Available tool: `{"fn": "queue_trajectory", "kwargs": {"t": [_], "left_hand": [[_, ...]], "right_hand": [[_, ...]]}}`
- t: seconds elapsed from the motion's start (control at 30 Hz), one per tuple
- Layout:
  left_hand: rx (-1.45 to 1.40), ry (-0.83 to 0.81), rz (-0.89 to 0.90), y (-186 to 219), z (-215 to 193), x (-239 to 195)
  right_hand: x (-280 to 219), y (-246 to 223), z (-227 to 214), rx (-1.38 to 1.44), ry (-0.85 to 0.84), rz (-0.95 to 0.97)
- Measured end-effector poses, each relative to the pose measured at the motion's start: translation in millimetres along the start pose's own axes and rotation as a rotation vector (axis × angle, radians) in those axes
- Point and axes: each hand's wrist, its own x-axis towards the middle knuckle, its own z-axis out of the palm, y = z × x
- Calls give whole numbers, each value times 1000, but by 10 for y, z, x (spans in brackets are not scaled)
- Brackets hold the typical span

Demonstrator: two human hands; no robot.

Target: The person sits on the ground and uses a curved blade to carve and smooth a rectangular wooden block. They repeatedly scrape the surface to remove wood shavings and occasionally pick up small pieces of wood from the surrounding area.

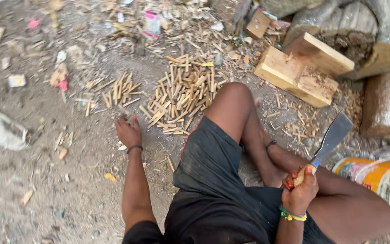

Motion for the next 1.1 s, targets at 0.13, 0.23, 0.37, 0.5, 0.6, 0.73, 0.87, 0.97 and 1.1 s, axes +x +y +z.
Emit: {"fn": "queue_trajectory", "kwargs": {"t": [0.13, 0.23, 0.37, 0.5, 0.6, 0.73, 0.87, 0.97, 1.1], "left_hand": [[-131, -82, 120, 274, 205, -72], [-253, -227, -12, 533, 506, 161], [-286, -143, 141, 1067, 850, 646], [-122, -342, 55, 1608, 1046, 904], [97, -420, 114, 1846, 1234, 957], [213, -541, 42, 1784, 1443, 907], [182, -553, 81, 1599, 1504, 971], [0, -584, 70, 1547, 1372, 1052], [-189, -540, 351, 1813, 1094, 1075]], "right_hand": [[105, 75, 52, 11, -23, 16], [154, 136, 95, 5, -30, 72], [243, 201, 331, -28, -53, 144], [205, 228, 437, -8, -100, 153], [183, 242, 459, -13, -101, 165], [179, 260, 414, 20, -61, 184], [171, 231, 285, 57, -27, 160], [189, 208, 145, 88, -22, 145], [227, 238, -65, 126, -4, 150]]}}
